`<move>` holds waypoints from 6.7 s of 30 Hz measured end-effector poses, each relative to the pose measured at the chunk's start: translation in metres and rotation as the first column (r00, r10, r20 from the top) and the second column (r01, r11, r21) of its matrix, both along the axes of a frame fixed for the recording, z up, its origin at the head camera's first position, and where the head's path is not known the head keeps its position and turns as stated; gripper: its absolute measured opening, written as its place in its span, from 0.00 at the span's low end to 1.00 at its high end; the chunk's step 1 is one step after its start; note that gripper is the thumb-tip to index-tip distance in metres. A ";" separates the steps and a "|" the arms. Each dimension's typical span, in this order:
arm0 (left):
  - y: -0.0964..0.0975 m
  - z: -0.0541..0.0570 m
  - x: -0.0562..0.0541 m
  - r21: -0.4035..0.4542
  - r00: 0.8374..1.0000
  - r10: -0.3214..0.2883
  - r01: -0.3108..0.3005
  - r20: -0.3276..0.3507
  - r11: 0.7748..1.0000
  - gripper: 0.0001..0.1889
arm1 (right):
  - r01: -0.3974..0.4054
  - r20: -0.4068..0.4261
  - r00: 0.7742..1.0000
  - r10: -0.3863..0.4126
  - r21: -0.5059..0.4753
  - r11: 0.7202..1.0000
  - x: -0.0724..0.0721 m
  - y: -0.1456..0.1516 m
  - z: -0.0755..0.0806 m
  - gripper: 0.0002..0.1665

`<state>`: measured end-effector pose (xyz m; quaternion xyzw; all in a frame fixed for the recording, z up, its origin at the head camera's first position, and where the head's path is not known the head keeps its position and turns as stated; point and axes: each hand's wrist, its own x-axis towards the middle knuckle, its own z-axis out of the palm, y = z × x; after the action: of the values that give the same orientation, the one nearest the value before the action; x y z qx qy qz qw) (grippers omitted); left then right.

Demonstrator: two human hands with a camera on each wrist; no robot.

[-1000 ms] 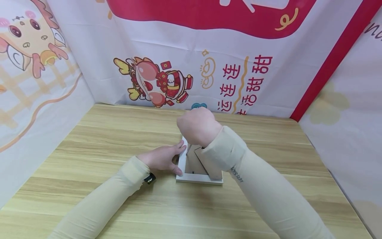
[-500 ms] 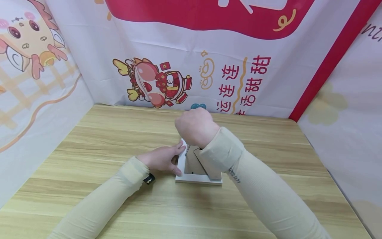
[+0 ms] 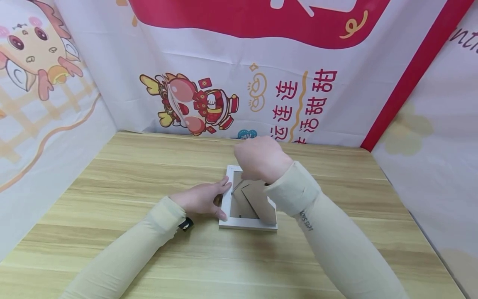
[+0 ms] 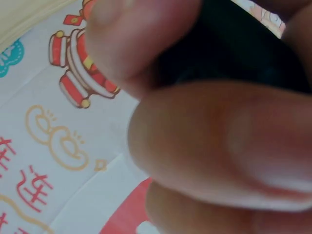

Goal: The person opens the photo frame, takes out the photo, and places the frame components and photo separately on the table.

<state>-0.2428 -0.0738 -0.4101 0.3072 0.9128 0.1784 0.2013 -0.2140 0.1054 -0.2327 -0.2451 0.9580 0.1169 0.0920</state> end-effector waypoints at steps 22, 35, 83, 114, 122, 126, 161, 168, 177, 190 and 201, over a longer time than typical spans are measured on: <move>-0.002 0.000 0.003 0.013 0.997 -0.021 0.022 -0.068 1.000 0.56 | 0.087 0.113 0.993 -0.043 -0.422 0.902 -0.004 0.115 -0.044 0.10; -0.001 -0.002 0.003 -0.001 0.998 -0.017 0.017 -0.060 1.000 0.57 | 0.117 0.051 0.993 -0.105 -0.519 0.847 -0.002 0.156 -0.075 0.14; -0.003 -0.002 0.003 0.020 0.999 -0.017 0.018 -0.048 1.000 0.57 | 0.229 0.106 0.973 -0.206 -0.591 0.774 -0.016 0.277 -0.166 0.10; -0.004 -0.002 0.004 0.023 0.999 -0.012 0.013 -0.041 1.000 0.55 | 0.255 0.091 0.965 -0.244 -0.515 0.818 -0.008 0.231 -0.146 0.21; -0.003 -0.002 0.005 0.025 0.999 -0.016 0.017 -0.046 1.000 0.55 | 0.109 0.038 0.994 -0.106 -0.559 0.822 -0.028 0.177 -0.139 0.22; -0.003 -0.001 0.006 0.025 0.999 -0.012 0.013 -0.038 1.000 0.55 | 0.124 0.061 0.992 -0.109 -0.555 0.823 -0.040 0.157 -0.144 0.25; -0.014 0.019 0.012 -0.041 0.995 0.083 -0.085 -0.062 0.996 0.29 | 0.160 0.156 0.983 -0.096 -0.483 0.861 -0.057 0.122 -0.174 0.26; -0.020 0.016 0.002 -0.032 0.975 0.197 -0.202 -0.106 0.979 0.15 | 0.195 0.167 0.978 -0.124 -0.531 0.825 -0.060 0.125 -0.174 0.19; -0.024 0.012 -0.015 0.190 0.931 0.320 -0.287 -0.176 0.939 0.18 | 0.235 0.134 0.972 -0.194 -0.486 0.841 -0.052 0.129 -0.163 0.21; -0.032 0.008 -0.029 0.446 0.882 0.462 -0.453 0.094 0.772 0.24 | 0.325 0.293 0.932 -0.215 -0.405 0.855 -0.036 0.114 -0.140 0.44; -0.036 -0.003 -0.036 0.472 0.893 0.410 -0.446 0.184 0.760 0.24 | 0.438 0.406 0.870 -0.279 -0.378 0.816 -0.019 0.096 -0.142 0.27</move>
<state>-0.2789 -0.1094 -0.4134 0.1257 0.8725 0.4614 0.0997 -0.2327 0.2013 -0.3747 -0.0882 0.9573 -0.1751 0.2124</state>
